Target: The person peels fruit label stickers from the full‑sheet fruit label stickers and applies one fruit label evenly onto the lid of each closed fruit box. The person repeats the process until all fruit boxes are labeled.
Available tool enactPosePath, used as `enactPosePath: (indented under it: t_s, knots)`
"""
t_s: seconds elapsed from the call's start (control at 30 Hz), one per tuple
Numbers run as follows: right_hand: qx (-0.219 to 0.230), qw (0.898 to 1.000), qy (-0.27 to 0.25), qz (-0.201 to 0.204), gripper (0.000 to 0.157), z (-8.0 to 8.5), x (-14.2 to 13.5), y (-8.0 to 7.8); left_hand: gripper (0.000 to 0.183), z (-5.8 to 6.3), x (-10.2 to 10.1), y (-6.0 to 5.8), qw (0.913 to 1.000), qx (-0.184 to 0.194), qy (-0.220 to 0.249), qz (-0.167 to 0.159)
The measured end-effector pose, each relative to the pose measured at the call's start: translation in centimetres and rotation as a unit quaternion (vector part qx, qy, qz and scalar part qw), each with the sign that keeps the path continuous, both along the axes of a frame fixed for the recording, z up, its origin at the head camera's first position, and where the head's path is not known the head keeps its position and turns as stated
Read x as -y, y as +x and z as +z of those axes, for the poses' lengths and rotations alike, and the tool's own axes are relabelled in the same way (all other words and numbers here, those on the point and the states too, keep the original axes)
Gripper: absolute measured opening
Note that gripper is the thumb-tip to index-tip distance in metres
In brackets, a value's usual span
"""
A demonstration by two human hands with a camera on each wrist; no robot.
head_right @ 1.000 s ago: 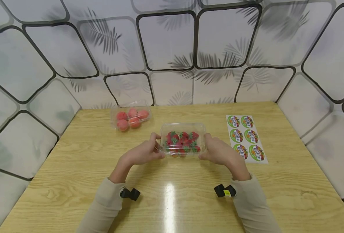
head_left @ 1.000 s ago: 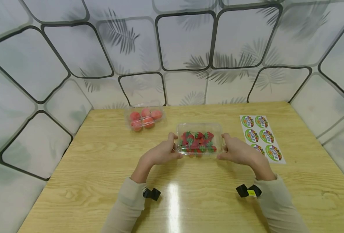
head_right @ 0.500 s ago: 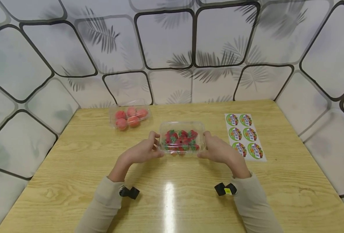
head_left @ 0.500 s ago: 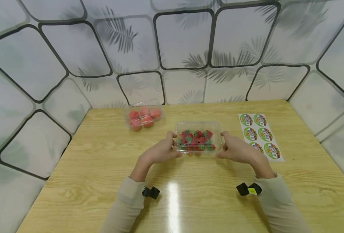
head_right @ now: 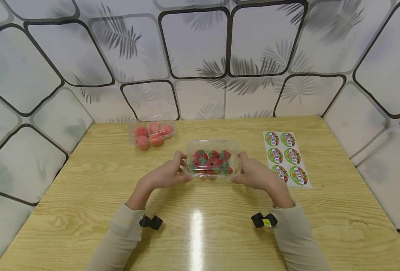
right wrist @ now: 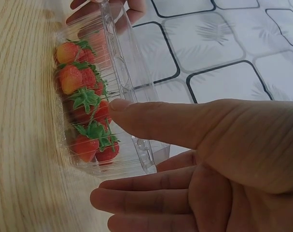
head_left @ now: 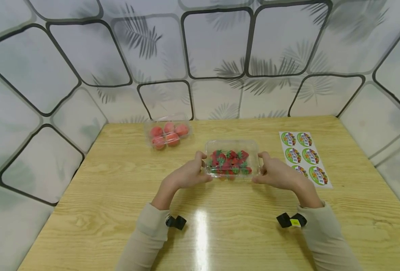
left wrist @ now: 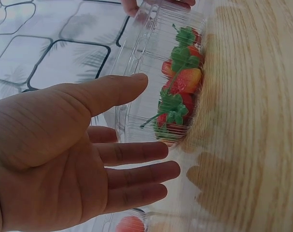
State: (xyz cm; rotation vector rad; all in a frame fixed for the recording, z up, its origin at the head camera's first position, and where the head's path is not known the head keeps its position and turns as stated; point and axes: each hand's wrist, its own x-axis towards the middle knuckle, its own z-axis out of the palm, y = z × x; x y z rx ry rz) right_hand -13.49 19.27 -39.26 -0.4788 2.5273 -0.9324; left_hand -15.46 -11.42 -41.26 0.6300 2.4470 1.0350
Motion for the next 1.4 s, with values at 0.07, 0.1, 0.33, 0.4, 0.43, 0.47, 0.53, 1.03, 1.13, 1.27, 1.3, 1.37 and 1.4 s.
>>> enactPosePath:
  t_s: [0.07,0.1,0.33,0.4,0.43,0.47,0.53,1.03,1.13,1.27,1.3,1.37,1.4]
  knots:
    - [-0.002,1.000,0.001,0.001,0.088,0.0,0.0,0.0,0.064,0.0,0.0,0.0,1.0000,0.001,-0.002,0.002]
    - [-0.003,1.000,0.001,0.001,0.088,-0.1,-0.1,-0.1,0.064,0.1,0.0,0.0,1.0000,0.002,-0.003,0.003]
    - [-0.006,1.000,0.002,0.002,0.086,-0.2,-0.1,-0.1,0.065,0.3,0.0,0.2,0.9999,0.007,-0.003,0.008]
    - [-0.008,1.000,0.002,0.002,0.086,-0.2,-0.1,-0.1,0.065,0.3,0.0,0.2,1.0000,0.005,-0.004,0.007]
    - [-0.008,1.000,0.002,0.001,0.086,-0.2,-0.2,-0.1,0.065,0.3,0.0,0.2,1.0000,0.004,-0.004,0.007]
    - [-0.008,1.000,0.002,0.000,0.086,-0.2,-0.2,-0.1,0.065,0.3,0.0,0.2,1.0000,0.004,-0.004,0.007]
    - [-0.007,1.000,0.002,0.000,0.086,-0.2,-0.2,-0.1,0.065,0.3,0.0,0.2,0.9999,0.005,-0.006,0.007]
    - [-0.006,1.000,-0.004,-0.005,0.088,0.1,-2.3,-0.4,0.078,0.5,0.2,0.2,0.9993,0.021,-0.030,0.010]
    - [-0.015,1.000,-0.007,-0.019,0.085,0.2,-3.5,-0.4,0.085,0.7,0.2,0.3,0.9991,0.031,-0.028,0.009]
    - [-0.035,0.999,-0.001,-0.033,0.079,0.1,-5.2,-0.8,0.092,0.7,0.2,0.4,0.9992,0.039,-0.006,0.011]
    - [-0.037,0.999,0.000,-0.034,0.078,0.0,-5.6,-0.9,0.092,0.6,0.1,0.3,0.9993,0.034,0.000,0.012]
    - [-0.038,0.999,-0.002,-0.039,0.077,-0.3,-6.2,-1.1,0.090,0.5,-0.2,0.2,0.9997,0.013,0.014,0.016]
    - [-0.040,0.998,-0.003,-0.041,0.077,-0.5,-6.6,-1.2,0.088,0.4,-0.4,0.2,0.9996,-0.004,0.020,0.017]
